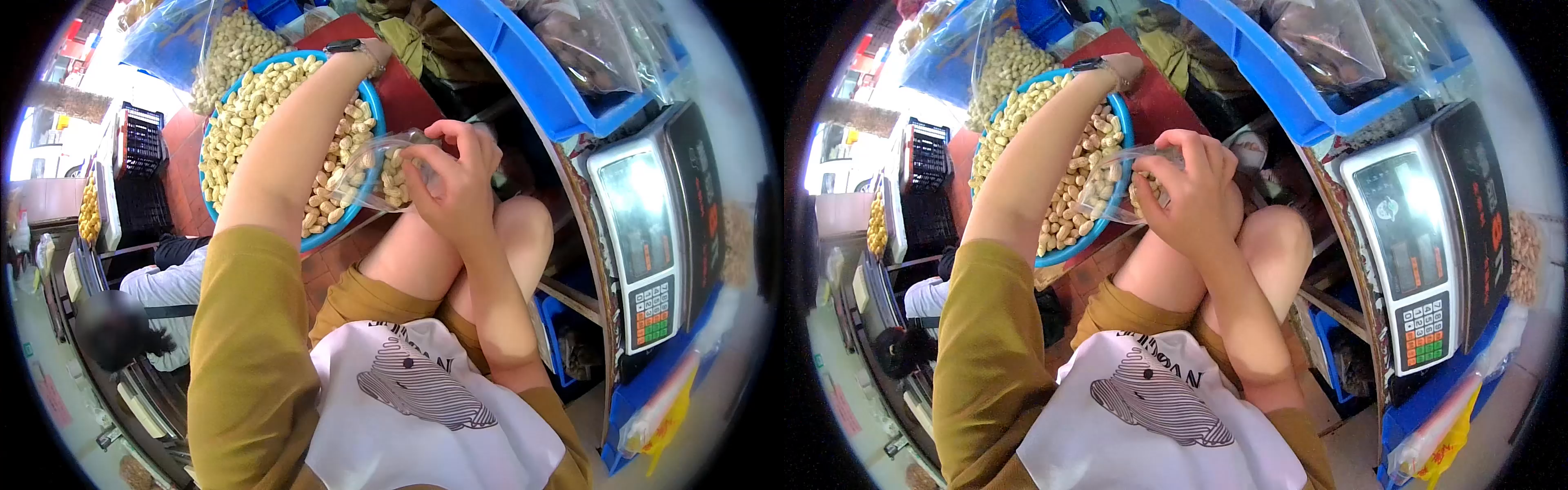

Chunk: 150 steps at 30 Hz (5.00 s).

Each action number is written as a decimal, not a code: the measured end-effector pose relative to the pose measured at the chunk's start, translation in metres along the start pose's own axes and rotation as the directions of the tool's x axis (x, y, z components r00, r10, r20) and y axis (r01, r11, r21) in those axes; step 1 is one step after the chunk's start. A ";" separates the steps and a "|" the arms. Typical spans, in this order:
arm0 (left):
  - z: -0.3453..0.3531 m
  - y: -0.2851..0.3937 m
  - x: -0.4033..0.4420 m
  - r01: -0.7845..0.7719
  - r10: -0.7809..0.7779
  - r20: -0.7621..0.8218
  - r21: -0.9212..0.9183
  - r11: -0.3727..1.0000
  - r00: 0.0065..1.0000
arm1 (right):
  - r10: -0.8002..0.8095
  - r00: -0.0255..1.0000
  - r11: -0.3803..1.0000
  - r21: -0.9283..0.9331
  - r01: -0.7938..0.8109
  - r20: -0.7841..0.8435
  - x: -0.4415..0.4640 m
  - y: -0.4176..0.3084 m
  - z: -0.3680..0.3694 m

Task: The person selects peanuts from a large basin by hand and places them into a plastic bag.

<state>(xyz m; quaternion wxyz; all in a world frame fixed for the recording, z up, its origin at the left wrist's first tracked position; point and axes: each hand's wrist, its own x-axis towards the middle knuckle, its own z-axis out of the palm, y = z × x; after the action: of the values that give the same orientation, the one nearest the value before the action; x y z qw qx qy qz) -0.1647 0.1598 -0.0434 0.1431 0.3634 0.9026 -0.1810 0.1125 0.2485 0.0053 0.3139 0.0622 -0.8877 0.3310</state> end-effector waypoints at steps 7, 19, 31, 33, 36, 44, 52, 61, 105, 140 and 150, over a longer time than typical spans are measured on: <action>-0.007 -0.035 -0.037 -0.171 0.063 -0.248 -0.444 0.880 0.967 | 0.019 0.999 0.999 -0.029 -0.018 0.034 0.001 0.000 -0.004; 0.096 -0.016 -0.274 0.228 -0.750 -0.523 -0.736 0.637 0.406 | 0.006 0.997 0.997 0.078 -0.012 0.076 -0.002 -0.001 0.012; 0.116 0.002 -0.268 0.423 -0.701 -0.607 -0.561 0.711 0.373 | 0.052 0.994 0.991 0.120 -0.063 0.094 -0.005 -0.003 0.018; 0.116 0.002 -0.269 0.410 -0.683 -0.623 -0.549 0.729 0.380 | 0.042 0.995 0.991 0.122 -0.054 0.095 -0.006 -0.002 0.017; 0.118 0.002 -0.274 0.365 -0.663 -0.630 -0.554 0.749 0.405 | 0.055 0.994 0.988 0.136 -0.068 0.098 -0.006 -0.002 0.017; 0.077 -0.035 -0.239 0.241 -0.564 -0.731 -0.510 0.825 0.384 | 0.046 0.994 0.988 0.141 -0.060 0.097 -0.007 -0.002 0.017; 0.022 -0.045 -0.192 0.394 -0.507 -0.129 -0.478 0.785 0.852 | 0.057 0.994 0.988 0.139 -0.069 0.091 -0.006 -0.001 0.017; 0.078 -0.047 -0.183 0.132 -0.405 -0.614 -0.441 0.888 0.677 | 0.041 0.992 0.993 0.106 -0.054 0.120 -0.004 -0.002 0.016; 0.071 -0.044 -0.202 -0.030 -0.259 -0.576 -0.443 0.896 0.775 | 0.034 0.996 0.993 0.113 -0.043 0.077 -0.006 0.005 0.019; 0.041 0.014 -0.263 -0.275 -0.346 -0.197 0.317 -0.908 0.917 | 0.083 0.981 0.993 0.066 -0.096 0.173 -0.005 -0.002 0.018; 0.007 0.065 -0.258 -0.236 -0.209 -0.190 -0.131 -0.963 0.959 | 0.050 0.991 0.977 0.202 -0.075 0.124 -0.005 0.002 0.016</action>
<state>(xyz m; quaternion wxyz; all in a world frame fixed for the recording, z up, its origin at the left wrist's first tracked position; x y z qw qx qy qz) 0.0610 0.0447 0.0368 0.2836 -0.0143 0.2317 0.9304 0.1077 0.2396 -0.0076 0.2421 0.0858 -0.8672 0.4265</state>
